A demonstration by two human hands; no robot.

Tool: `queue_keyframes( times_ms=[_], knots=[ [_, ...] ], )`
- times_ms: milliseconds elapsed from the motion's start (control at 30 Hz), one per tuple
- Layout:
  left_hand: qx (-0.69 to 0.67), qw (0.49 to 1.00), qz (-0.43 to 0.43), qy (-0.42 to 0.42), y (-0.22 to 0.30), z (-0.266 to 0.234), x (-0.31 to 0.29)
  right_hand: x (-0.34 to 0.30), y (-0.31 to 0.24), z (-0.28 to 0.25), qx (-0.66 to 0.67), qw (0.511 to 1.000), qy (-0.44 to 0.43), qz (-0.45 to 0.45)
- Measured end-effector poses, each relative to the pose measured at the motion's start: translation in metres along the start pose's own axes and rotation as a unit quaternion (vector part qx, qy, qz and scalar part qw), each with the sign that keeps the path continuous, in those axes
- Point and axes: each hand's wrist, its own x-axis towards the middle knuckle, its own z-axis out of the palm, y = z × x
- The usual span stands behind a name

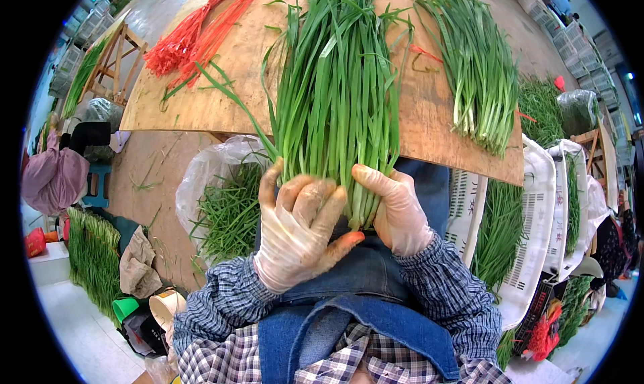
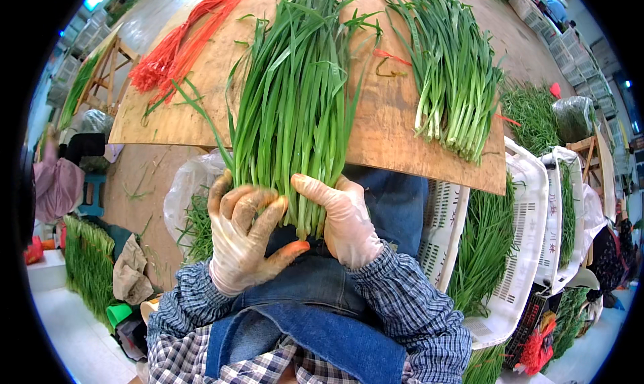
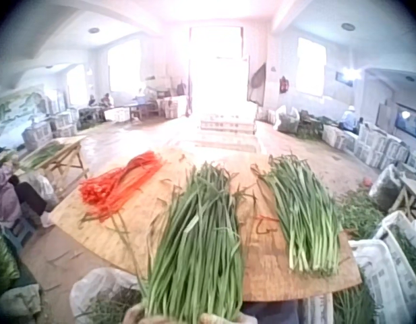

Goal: The person sorts through a bundle of chives by hand, removes individual stems, and uses a red tie to secure the bundle before placing it into a white plastic crate.

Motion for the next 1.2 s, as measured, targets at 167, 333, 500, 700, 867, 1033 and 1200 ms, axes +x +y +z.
queue_keyframes(
  times_ms=[167,333,500,700,867,1033,1200],
  knots=[
    [0.014,0.999,-0.032,-0.016,0.017,0.007,0.002,-0.002,0.000,0.003,0.006,1.000,-0.002,-0.005],
    [0.004,0.999,-0.046,0.008,0.020,0.006,0.005,-0.003,-0.003,0.000,-0.012,1.000,-0.004,-0.003],
    [-0.045,0.997,-0.066,-0.002,0.017,0.000,0.007,0.000,-0.001,-0.004,0.006,1.000,-0.020,-0.014],
    [0.017,0.999,-0.041,-0.031,0.024,0.001,0.011,-0.001,-0.001,-0.006,0.050,0.998,-0.031,0.023],
    [0.070,0.997,-0.031,-0.031,0.023,0.013,0.007,-0.003,-0.002,-0.004,0.053,0.998,-0.033,0.019],
    [0.070,0.997,-0.014,0.007,0.016,0.015,0.013,-0.004,-0.002,-0.006,0.037,0.999,-0.020,0.013],
    [0.085,0.996,-0.001,-0.018,0.016,0.012,0.015,-0.002,-0.001,-0.004,0.015,1.000,-0.015,-0.004]
  ],
)
